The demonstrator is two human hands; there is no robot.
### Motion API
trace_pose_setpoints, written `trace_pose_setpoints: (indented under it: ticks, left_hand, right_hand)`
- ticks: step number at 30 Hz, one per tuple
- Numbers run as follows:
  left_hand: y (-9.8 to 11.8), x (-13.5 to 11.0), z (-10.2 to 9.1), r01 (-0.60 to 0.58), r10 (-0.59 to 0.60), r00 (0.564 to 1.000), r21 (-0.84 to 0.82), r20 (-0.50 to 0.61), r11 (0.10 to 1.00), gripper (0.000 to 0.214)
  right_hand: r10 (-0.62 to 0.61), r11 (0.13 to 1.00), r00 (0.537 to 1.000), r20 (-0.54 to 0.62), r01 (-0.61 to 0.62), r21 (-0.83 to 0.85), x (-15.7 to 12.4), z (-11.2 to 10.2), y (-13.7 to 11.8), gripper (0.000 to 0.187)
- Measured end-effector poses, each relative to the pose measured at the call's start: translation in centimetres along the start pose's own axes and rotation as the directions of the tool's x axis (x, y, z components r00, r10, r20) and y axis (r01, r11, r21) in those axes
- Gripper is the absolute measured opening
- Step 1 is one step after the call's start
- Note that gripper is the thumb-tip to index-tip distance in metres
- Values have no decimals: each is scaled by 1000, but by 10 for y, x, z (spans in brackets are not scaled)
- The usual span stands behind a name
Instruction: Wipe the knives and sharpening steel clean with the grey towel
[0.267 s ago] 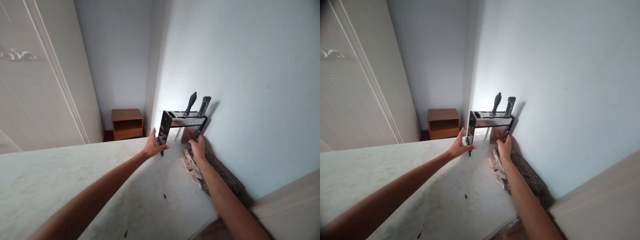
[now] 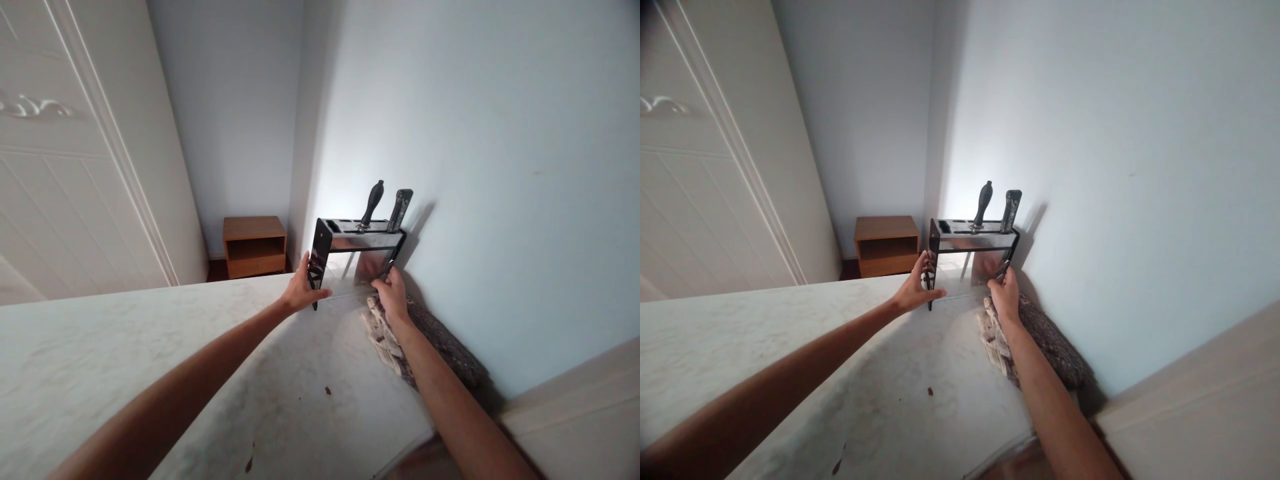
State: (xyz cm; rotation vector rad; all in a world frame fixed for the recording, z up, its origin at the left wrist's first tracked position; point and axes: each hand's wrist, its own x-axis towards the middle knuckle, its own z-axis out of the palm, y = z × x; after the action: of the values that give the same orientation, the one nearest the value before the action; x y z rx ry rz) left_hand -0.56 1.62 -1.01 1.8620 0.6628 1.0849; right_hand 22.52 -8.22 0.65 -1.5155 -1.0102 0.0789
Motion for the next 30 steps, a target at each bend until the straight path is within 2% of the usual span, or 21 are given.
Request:
trace_pose_setpoints:
  ticks: [5,9,14,19,24,30]
  left_hand:
    - [4,-6,-25,61,-60,998,-8,22,998,125]
    - [9,-18,-47,83,-83,996,-9,10,996,125]
    - [12,-37,-73,80,-80,997,18,14,997,124]
    - [16,-57,-99,91,-92,996,46,15,995,127]
    - [20,-80,-130,118,-118,993,64,-14,991,127]
    - [27,-112,-177,158,-157,987,52,-21,986,127]
  right_hand:
    - [-48,999,990,129,49,-6,-6,3,-2,36]
    - [-92,996,974,208,94,0,-15,12,-3,43]
    - [-135,989,961,243,147,-31,-34,26,0,52]
    - [-169,965,949,266,214,-151,-44,33,11,58]
    - [-176,958,924,338,240,-158,-46,35,15,50]
    - [-154,942,891,427,263,-210,-46,33,12,39]
